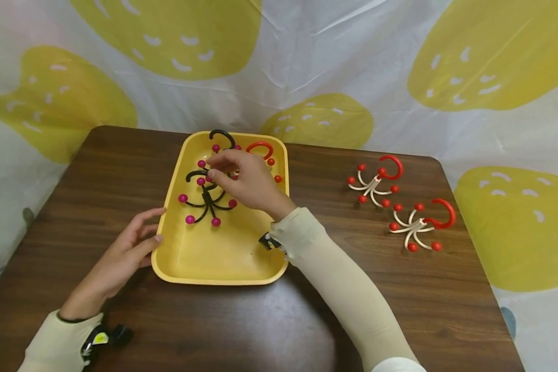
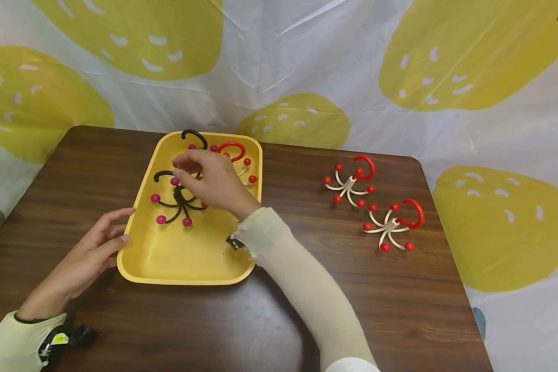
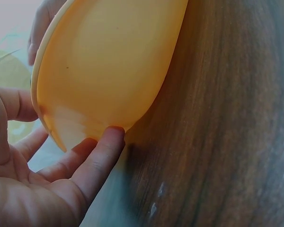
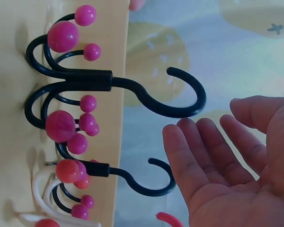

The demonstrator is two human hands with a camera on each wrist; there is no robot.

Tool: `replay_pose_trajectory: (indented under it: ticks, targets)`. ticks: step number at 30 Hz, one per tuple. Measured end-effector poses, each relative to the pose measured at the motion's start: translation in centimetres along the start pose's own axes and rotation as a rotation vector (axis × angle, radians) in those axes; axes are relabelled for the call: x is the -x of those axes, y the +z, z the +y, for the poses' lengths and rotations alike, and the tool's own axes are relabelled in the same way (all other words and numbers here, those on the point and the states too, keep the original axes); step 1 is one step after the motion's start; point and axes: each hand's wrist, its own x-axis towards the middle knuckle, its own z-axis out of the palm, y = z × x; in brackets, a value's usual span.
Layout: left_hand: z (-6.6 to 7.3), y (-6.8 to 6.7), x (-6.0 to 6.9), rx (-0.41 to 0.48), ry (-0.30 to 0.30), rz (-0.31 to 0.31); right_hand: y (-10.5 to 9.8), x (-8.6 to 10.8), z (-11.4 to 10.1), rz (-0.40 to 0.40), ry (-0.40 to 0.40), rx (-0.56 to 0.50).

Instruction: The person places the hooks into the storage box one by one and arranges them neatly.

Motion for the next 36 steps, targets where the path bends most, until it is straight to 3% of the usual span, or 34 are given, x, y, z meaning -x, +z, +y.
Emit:
replay_pose_trajectory:
  ticks: [12,20,36]
  targets:
    - [-0.3,-0.3,0.0,0.0,0.017,-0.002,-2.1,0.9,-0.6,0.052,-0.018,-0.039]
    - [-0.5,-0.5,0.1,-0.005,0.019,0.007,-4.2,1.8,-0.9,0.13,-0.039,0.003]
    - [-0.7,-0.5,-0.2,-0.006,0.032,0.006,-7.6,4.2,-0.1,0.239,0.023,-0.038]
